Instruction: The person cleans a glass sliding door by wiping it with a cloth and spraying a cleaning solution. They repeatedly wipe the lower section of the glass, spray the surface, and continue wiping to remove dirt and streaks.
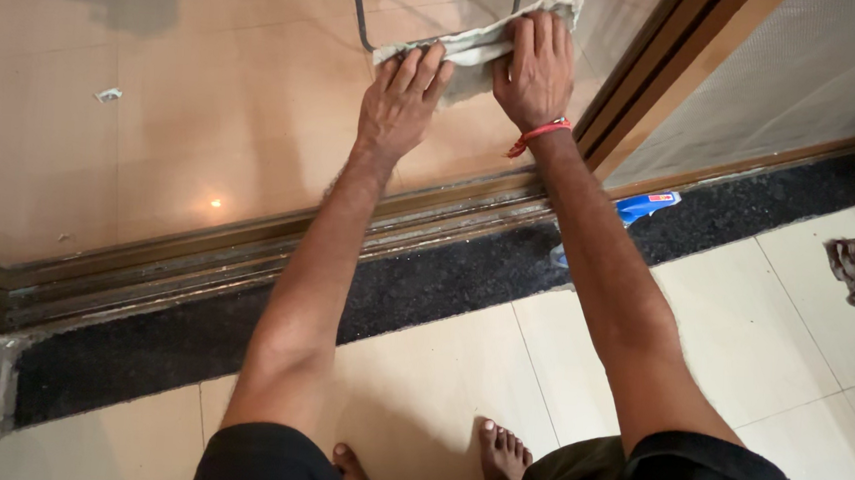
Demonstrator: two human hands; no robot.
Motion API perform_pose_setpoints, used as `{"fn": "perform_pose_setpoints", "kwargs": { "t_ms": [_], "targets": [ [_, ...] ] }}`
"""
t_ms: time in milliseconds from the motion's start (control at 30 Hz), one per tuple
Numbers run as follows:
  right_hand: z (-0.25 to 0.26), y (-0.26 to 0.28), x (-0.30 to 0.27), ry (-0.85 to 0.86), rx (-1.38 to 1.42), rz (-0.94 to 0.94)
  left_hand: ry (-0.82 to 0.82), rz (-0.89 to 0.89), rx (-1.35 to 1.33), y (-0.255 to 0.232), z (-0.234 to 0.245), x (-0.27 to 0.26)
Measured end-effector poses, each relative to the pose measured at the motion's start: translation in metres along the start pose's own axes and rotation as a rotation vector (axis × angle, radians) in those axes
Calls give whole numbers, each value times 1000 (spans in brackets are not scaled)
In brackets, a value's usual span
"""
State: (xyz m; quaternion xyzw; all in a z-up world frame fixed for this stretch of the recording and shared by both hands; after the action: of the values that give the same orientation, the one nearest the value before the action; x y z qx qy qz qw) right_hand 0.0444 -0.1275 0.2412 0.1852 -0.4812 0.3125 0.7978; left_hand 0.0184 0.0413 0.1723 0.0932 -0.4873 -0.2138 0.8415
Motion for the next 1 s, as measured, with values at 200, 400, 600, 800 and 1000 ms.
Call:
{"fn": "perform_pose_setpoints", "kwargs": {
  "t_ms": [200, 400, 600, 800, 1000],
  "targets": [
    [-6, -5, 3, 42, 12, -37, -7, -4, 19, 9, 22, 7],
    [-10, -6, -14, 15, -19, 13, -72, 5, 91, 9, 36, 3],
    [-25, -19, -41, 168, -168, 30, -14, 2, 110, 2, 21, -5],
    [-40, -27, -55, 283, -126, -38, 104, 92, -39, -13, -1, -9],
    [-49, -25, -54, 310, -136, -66, 198, 78, 329, -8, -17, -12]
  ]
}}
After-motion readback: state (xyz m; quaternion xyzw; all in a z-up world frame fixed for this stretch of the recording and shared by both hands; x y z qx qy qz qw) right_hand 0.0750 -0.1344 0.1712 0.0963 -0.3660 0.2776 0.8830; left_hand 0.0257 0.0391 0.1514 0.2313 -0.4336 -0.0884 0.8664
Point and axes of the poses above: each hand's wrist, its own x-axis towards the middle knuckle, its own z-axis out of the back of the hand, y = z × x, the point moved 7 cm from there along x, towards the middle knuckle, and after that the axes turned 4 degrees about x, right-handed, at the moved point
